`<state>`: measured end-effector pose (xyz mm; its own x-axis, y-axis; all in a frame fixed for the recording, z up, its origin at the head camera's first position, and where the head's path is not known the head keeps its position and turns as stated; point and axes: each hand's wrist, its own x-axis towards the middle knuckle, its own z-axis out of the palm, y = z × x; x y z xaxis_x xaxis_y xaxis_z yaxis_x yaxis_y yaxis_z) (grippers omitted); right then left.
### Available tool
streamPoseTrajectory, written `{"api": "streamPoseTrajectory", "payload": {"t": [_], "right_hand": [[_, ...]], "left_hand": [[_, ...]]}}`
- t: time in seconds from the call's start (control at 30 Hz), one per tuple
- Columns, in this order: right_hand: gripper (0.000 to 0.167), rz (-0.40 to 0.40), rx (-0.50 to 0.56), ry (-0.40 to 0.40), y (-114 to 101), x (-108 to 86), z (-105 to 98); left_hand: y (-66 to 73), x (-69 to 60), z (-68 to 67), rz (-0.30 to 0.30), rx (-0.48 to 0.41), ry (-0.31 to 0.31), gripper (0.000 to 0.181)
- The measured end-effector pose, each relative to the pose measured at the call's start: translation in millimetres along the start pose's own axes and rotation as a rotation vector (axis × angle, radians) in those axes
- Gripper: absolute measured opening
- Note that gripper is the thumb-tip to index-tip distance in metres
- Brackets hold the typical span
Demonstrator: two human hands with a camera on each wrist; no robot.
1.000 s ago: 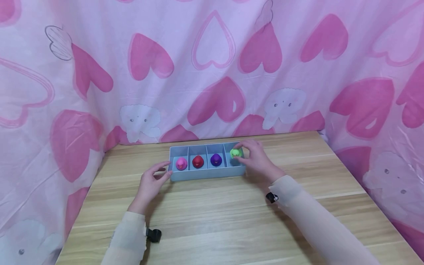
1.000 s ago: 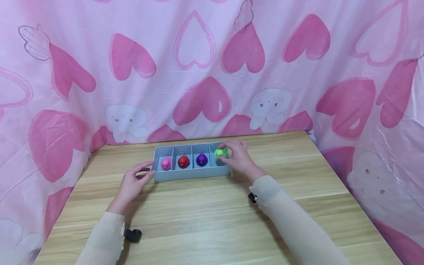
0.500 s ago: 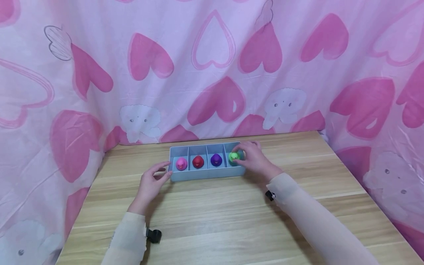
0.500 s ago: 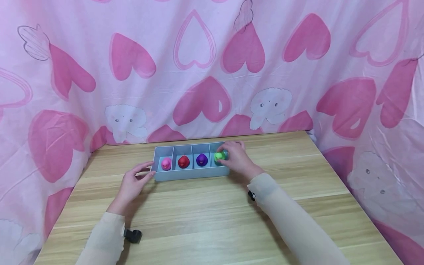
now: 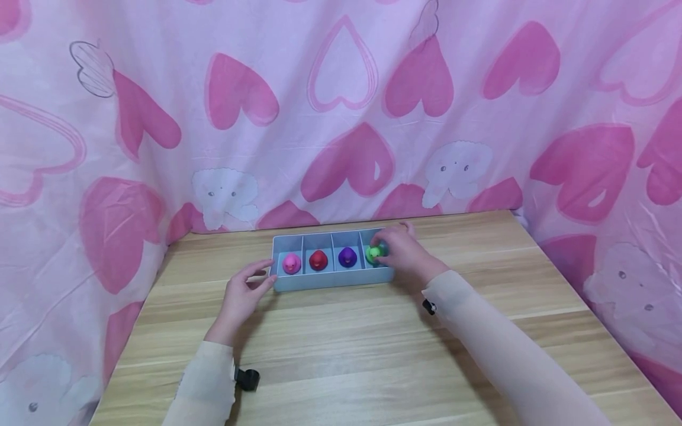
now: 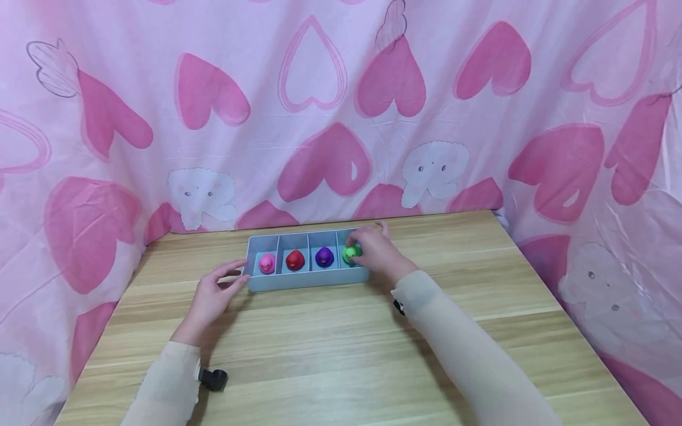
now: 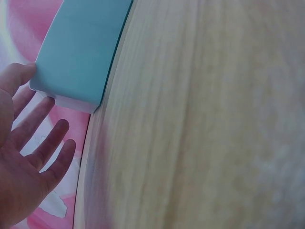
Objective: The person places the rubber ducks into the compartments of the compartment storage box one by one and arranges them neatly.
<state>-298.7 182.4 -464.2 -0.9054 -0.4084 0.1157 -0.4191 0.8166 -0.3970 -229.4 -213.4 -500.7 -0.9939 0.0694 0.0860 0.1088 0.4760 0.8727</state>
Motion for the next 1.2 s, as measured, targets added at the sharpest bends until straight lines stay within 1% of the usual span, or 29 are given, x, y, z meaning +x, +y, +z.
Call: {"api": "streamPoseTrajectory", "payload": {"t": [0.17, 0.43, 0.53, 0.63, 0.73, 0.83, 0.97, 1.1, 1.2], "right_hand": [[0.029, 0.019, 0.001, -0.033, -1.8, 1.2, 0.2], [0.026, 0.004, -0.062, -0.058, -5.7, 4.6, -2.5], [0.03, -0.002, -0.065, -0.078, -5.4, 5.6, -3.6], [0.034, -0.011, -0.037, -0.084, -4.4, 6.2, -4.4], [0.035, -0.012, 0.004, -0.056, -3.0, 6.2, -4.6], [0.033, -0.013, 0.048, 0.003, -4.4, 3.9, -5.4], [0.036, 0.003, 0.076, 0.075, -14.3, -4.9, -10.7], [0.041, 0.055, 0.036, 0.13, -27.5, -17.4, -14.3], [0.049, 0.095, -0.006, 0.15, -36.4, -27.7, -13.4]], "left_hand": [[0.6, -0.8, -0.1, -0.001, 0.003, -0.002, 0.046], [0.2, 0.2, -0.9, 0.006, 0.014, 0.002, 0.046], [-0.8, 0.8, -0.7, 0.007, 0.013, 0.002, 0.046], [-1.3, 1.0, -0.2, 0.003, 0.014, 0.004, 0.046], [-0.5, 0.5, -0.5, -0.004, 0.02, 0.001, 0.046], [1.5, -0.4, -1.1, -0.019, 0.027, -0.003, 0.047], [6.0, -1.9, -1.8, -0.041, 0.038, -0.004, 0.047], [10.7, -2.0, -2.2, -0.032, 0.04, 0.015, 0.046], [16.1, -1.3, -0.7, 0.009, 0.039, 0.069, 0.043]]}}
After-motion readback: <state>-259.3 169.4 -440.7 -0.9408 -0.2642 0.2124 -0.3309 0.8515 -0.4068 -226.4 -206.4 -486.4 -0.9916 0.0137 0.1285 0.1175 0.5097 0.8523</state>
